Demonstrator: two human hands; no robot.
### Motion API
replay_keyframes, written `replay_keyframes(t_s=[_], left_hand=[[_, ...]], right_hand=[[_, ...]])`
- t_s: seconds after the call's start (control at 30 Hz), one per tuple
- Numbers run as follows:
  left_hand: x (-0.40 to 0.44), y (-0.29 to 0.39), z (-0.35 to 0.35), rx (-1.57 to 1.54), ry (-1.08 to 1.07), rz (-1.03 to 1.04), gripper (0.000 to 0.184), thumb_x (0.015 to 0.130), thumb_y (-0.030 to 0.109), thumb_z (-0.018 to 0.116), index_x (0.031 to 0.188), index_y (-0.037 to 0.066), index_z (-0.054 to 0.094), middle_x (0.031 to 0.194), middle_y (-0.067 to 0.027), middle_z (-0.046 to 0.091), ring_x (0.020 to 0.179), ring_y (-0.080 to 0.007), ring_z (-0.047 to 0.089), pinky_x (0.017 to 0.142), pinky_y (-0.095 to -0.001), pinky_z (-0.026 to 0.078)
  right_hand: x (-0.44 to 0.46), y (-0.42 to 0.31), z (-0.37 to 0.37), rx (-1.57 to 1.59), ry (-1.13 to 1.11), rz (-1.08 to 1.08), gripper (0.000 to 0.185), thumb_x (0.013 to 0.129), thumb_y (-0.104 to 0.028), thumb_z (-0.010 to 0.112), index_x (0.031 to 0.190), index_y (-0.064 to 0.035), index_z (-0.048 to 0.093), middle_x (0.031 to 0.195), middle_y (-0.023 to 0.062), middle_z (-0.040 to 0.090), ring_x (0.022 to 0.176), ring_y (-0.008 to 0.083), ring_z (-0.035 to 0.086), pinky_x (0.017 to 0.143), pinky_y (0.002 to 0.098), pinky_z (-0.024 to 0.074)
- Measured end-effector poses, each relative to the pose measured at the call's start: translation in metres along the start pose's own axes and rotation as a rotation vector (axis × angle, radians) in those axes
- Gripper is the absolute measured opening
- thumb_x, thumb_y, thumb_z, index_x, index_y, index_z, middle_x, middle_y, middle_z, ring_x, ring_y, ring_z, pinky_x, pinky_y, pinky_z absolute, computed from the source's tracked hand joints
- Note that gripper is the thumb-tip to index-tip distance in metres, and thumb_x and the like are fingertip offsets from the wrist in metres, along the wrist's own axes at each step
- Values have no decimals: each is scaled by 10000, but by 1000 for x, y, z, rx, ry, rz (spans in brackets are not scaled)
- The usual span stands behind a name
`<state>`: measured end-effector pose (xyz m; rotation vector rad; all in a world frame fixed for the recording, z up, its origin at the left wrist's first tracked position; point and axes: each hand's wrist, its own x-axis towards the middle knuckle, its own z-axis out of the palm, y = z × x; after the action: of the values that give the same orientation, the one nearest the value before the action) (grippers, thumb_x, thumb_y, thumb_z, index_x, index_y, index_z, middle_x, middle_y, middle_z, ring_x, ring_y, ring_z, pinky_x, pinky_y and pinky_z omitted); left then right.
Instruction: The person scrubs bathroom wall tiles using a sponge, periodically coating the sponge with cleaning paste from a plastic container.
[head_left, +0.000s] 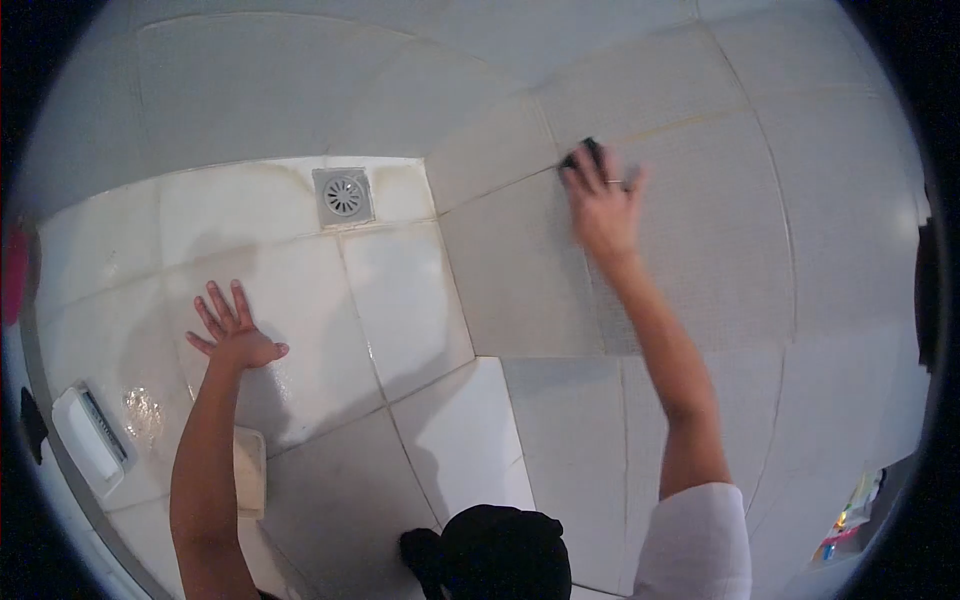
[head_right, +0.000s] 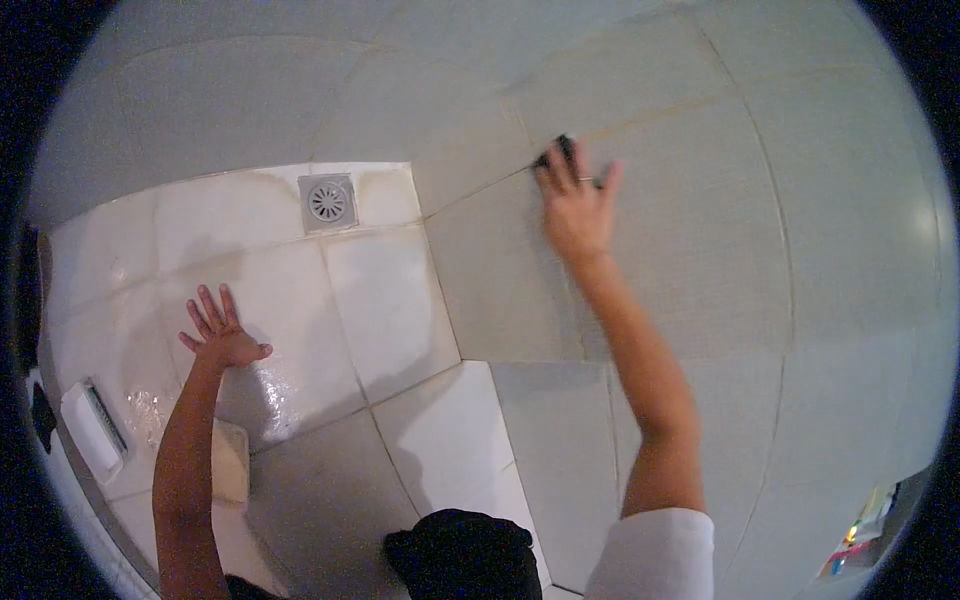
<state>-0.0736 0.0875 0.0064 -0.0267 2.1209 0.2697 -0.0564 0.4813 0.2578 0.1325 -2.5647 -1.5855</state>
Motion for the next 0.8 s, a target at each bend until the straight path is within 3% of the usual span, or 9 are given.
replay_keyframes(t_s=[0.07,0.13,0.27,0.37,0.43,0.53,0.67,0.73,0.8], left_hand=[[9,3,6,26,55,-1,1379,594,588,751,1401,211,-302,1440,-148,-385,1319,-412,-332,975,-745,-20],[4,8,0,23,19,-10,1346,624,575,732,1399,210,-305,1436,-143,-393,1314,-399,-347,985,-725,-48],[-3,9,-12,25,-71,-23,1306,659,558,709,1396,213,-312,1431,-137,-403,1311,-389,-359,997,-705,-78],[-4,6,-7,14,-17,7,1300,666,560,703,1393,214,-317,1426,-138,-408,1311,-391,-358,999,-703,-77],[-2,5,-1,20,-12,3,1301,663,563,703,1392,215,-317,1427,-138,-408,1313,-389,-355,1000,-703,-76],[-1,7,-6,21,2,-2,1306,657,567,705,1394,217,-315,1429,-139,-404,1317,-384,-351,1001,-703,-73],[11,3,2,15,6,1,1379,590,604,747,1399,222,-303,1436,-141,-393,1322,-394,-335,974,-743,-31],[15,0,3,12,14,20,1388,584,607,750,1397,222,-306,1435,-141,-394,1321,-393,-337,972,-745,-31],[10,-5,0,18,21,33,1397,577,609,754,1395,222,-309,1434,-141,-396,1320,-392,-339,969,-747,-32]], right_hand=[[2,38,-21,44,31,87,359,853,-223,528,1204,-239,605,1442,-11,390,1359,320,278,1017,699,163],[11,62,-36,-69,202,253,353,839,-232,545,1186,-229,615,1449,-4,375,1346,361,280,1025,695,158],[12,21,1,-46,89,130,365,837,-248,550,1197,-230,605,1461,-6,354,1328,359,316,1005,716,158],[12,58,-14,-29,66,5,372,830,-244,553,1198,-234,606,1462,-10,355,1322,349,334,1006,714,156],[12,105,-38,-152,123,222,359,830,-235,552,1183,-238,614,1463,-19,356,1326,337,331,1008,714,148],[15,125,-61,-268,217,269,342,830,-210,549,1164,-231,621,1448,-7,381,1310,360,345,1004,716,148],[25,34,5,-212,189,146,334,858,-168,514,1178,-145,603,1352,141,456,1210,417,417,1025,534,324],[16,-25,24,-77,55,-11,357,860,-152,507,1210,-158,578,1388,115,418,1203,391,412,973,530,353],[17,-24,16,-44,-2,-53,368,859,-151,509,1222,-168,568,1411,101,393,1212,384,401,962,529,357]])
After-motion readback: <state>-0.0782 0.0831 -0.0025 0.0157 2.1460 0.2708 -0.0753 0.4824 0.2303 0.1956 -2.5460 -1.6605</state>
